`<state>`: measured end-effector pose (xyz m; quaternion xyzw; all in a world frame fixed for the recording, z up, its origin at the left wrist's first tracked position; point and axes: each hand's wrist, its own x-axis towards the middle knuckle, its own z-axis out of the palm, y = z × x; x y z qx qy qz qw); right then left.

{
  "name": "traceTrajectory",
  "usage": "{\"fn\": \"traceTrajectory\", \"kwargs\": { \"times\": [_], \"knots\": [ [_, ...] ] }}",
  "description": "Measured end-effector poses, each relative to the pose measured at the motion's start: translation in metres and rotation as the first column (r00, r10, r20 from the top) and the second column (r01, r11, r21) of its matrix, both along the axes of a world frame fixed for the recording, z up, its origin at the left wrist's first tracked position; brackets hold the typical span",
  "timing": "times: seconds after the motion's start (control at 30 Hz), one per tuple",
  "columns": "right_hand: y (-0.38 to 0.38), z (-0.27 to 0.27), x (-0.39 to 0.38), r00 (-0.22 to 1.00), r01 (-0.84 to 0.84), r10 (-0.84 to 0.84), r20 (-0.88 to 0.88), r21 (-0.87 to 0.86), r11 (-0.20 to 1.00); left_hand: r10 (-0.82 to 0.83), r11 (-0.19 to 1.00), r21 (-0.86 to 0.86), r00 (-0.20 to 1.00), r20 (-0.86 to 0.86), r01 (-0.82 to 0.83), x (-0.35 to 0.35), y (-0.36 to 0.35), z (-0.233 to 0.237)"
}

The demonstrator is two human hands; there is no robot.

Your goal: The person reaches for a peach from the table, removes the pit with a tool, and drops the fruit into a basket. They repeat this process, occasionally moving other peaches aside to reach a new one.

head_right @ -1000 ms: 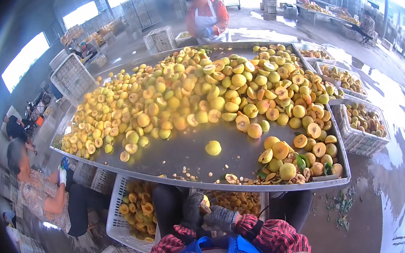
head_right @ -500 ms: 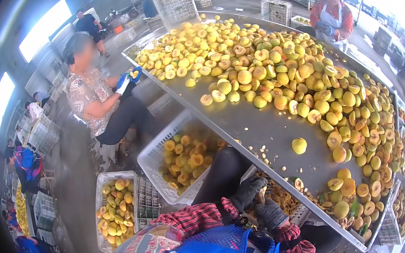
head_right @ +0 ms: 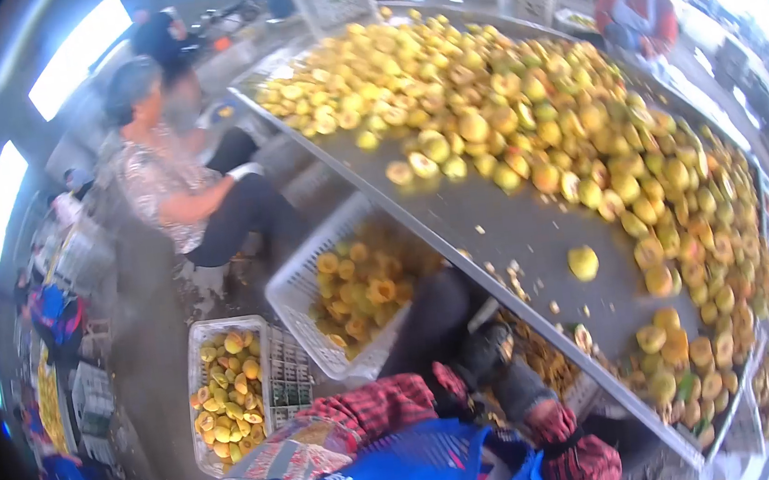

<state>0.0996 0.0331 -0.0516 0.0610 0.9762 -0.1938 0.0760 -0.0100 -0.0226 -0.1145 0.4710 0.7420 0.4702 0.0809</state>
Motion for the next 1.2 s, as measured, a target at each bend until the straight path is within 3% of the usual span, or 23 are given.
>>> {"fn": "traceTrajectory", "kwargs": {
  "times": [0.03,0.07,0.13,0.2,0.23,0.27,0.33,0.4,0.47,0.53,0.6,0.63,0.7,0.73,0.77,0.8,0.83,0.9,0.93,1.0,1.03,1.1,1.2],
  "knots": [
    [0.003,-0.037,0.012,0.993,0.037,-0.037,-0.109,-0.009,0.999,0.032,0.995,0.097,0.992,-0.120,-0.020,-0.002,-0.004,0.008],
    [-0.008,0.002,0.007,0.947,0.297,-0.312,-0.079,-0.157,0.942,-0.068,0.997,-0.032,0.992,0.106,0.072,-0.008,-0.007,0.014],
    [-0.001,-0.067,0.012,0.963,0.252,-0.262,-0.063,-0.131,0.959,-0.050,0.998,0.043,0.988,0.143,0.044,-0.011,-0.001,0.026],
    [-0.013,0.026,-0.005,0.858,0.512,-0.497,0.125,-0.267,0.817,-0.062,0.997,0.058,0.916,0.396,0.043,-0.009,0.001,0.048],
    [-0.007,0.019,-0.006,0.981,0.186,-0.185,0.060,-0.026,0.982,-0.081,0.996,0.016,0.823,0.562,0.087,-0.010,-0.002,0.056],
    [-0.002,0.011,-0.005,0.982,-0.184,0.170,0.081,0.217,0.959,-0.104,0.993,0.012,0.809,0.578,0.119,-0.013,-0.004,0.052],
    [0.003,0.021,-0.003,0.992,-0.042,0.042,0.120,-0.002,0.999,-0.222,0.973,0.208,0.163,0.961,0.098,-0.017,-0.005,0.041],
    [0.000,0.021,0.002,0.984,0.099,-0.064,0.169,-0.211,0.972,-0.247,0.966,0.242,0.052,0.968,0.090,-0.020,-0.005,0.051],
    [-0.002,0.010,0.007,0.993,0.096,-0.109,-0.048,-0.224,0.970,-0.362,0.924,0.093,0.772,0.523,0.370,-0.032,-0.005,0.030],
    [-0.005,-0.004,0.014,0.960,0.232,-0.270,-0.069,-0.341,0.911,-0.251,0.941,-0.044,0.781,0.571,0.335,-0.034,-0.004,0.000],
    [-0.004,0.002,0.014,0.942,-0.053,0.043,-0.332,-0.022,0.998,-0.271,0.961,0.165,0.882,0.385,0.223,-0.029,-0.006,-0.001],
    [-0.005,0.006,0.014,0.943,-0.051,0.040,-0.331,-0.024,0.998,-0.273,0.960,0.163,0.881,0.387,0.225,-0.028,-0.007,-0.002],
    [-0.007,0.047,0.005,0.913,0.401,-0.262,0.312,-0.571,0.717,-0.288,0.944,0.180,0.956,0.048,0.275,-0.025,-0.007,0.009],
    [-0.006,0.053,0.006,0.912,0.403,-0.263,0.314,-0.571,0.715,-0.289,0.944,0.179,0.956,0.050,0.276,-0.025,-0.007,0.017],
    [-0.005,0.056,0.007,0.825,0.563,-0.315,0.470,-0.738,0.372,-0.344,0.938,0.281,0.618,0.707,0.201,-0.024,-0.006,0.032],
    [-0.003,0.058,0.010,0.724,0.646,-0.290,0.626,-0.763,-0.032,-0.297,0.950,0.302,-0.080,0.952,0.074,-0.023,-0.006,0.039],
    [-0.002,0.055,0.013,0.722,0.648,-0.289,0.628,-0.761,-0.033,-0.296,0.951,0.302,-0.083,0.952,0.074,-0.024,-0.007,0.035],
    [-0.001,0.046,0.018,0.945,0.255,-0.286,0.161,-0.909,0.331,-0.306,0.943,0.303,0.007,0.952,0.137,-0.027,-0.008,0.028],
    [-0.002,0.043,0.018,0.945,0.256,-0.284,0.163,-0.909,0.330,-0.305,0.944,0.302,0.006,0.952,0.135,-0.025,-0.008,0.024],
    [-0.005,0.041,0.018,0.873,0.354,-0.362,0.327,-0.935,0.009,-0.298,0.954,0.243,0.640,0.708,0.175,-0.015,-0.009,0.034],
    [-0.005,0.043,0.019,0.873,0.355,-0.362,0.328,-0.935,0.009,-0.298,0.954,0.243,0.640,0.709,0.175,-0.015,-0.008,0.039],
    [-0.006,0.052,0.019,0.803,0.435,-0.231,0.550,-0.805,-0.404,-0.267,0.963,0.268,-0.087,0.960,0.006,-0.015,-0.005,0.051],
    [-0.009,0.047,0.016,0.857,0.299,-0.249,0.451,-0.829,-0.473,-0.292,0.953,0.296,-0.061,0.955,0.069,-0.019,-0.007,0.057]
  ]
}}
